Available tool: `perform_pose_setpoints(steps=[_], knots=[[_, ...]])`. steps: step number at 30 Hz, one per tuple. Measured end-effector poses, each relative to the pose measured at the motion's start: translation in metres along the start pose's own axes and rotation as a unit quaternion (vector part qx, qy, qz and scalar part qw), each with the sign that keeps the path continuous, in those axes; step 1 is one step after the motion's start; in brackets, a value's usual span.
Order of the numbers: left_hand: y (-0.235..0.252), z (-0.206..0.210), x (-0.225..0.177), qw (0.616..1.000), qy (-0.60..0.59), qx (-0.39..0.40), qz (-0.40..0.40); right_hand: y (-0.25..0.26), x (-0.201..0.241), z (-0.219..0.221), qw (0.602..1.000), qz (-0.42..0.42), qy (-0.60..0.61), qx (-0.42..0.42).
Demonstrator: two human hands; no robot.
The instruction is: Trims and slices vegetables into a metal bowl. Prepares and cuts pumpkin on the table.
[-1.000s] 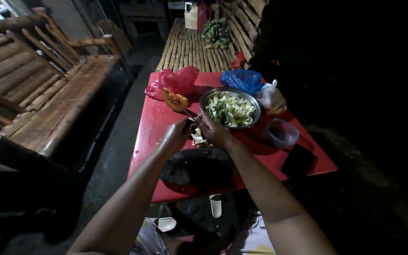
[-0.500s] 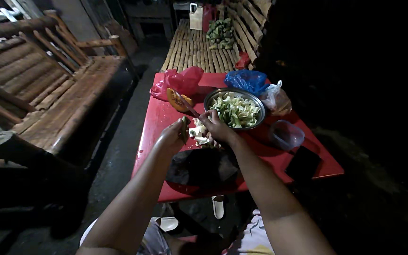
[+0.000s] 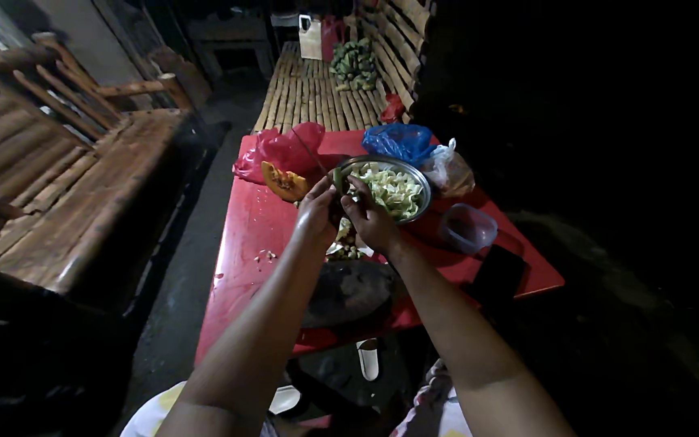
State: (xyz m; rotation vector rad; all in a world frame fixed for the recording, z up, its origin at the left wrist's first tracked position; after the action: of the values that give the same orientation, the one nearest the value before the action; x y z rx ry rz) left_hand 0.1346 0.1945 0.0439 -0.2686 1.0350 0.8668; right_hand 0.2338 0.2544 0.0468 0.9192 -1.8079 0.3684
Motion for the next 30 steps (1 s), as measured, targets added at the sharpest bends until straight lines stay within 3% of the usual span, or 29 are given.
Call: perform_pose_setpoints(steps=[5,14,26,30], knots=[[0.000,0.016,0.005,0.999,0.026,0.029,0.025,-0.007,-0.002,-0.019,0.997,0.000,-0.066,-0.043],[-0.006,0.036,0.009,0.993,0.079,0.060,0.066,0.001,-0.002,-0.034,0.995,-0.005,-0.074,-0.073],[-0.006,0.047,0.029,0.972,0.124,0.193,-0.043,0.024,-0.023,-0.049,0.991,0.108,-0.014,-0.083],[0.004,0.035,0.037,0.977,0.136,0.153,-0.056,0.034,-0.043,-0.053,0.983,0.164,0.024,-0.074]])
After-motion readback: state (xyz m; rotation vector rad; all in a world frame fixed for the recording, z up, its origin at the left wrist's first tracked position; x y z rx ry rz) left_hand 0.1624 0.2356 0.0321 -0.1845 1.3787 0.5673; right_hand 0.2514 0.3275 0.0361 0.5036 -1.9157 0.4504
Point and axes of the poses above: each hand's wrist, its own y-axis towards the middle knuckle, its own z-axis out of the palm, x = y × z, the point moved 8 cm from there along y, towards the middle knuckle, and after that the axes turned 13 degrees about z, right-handed, at the moved point
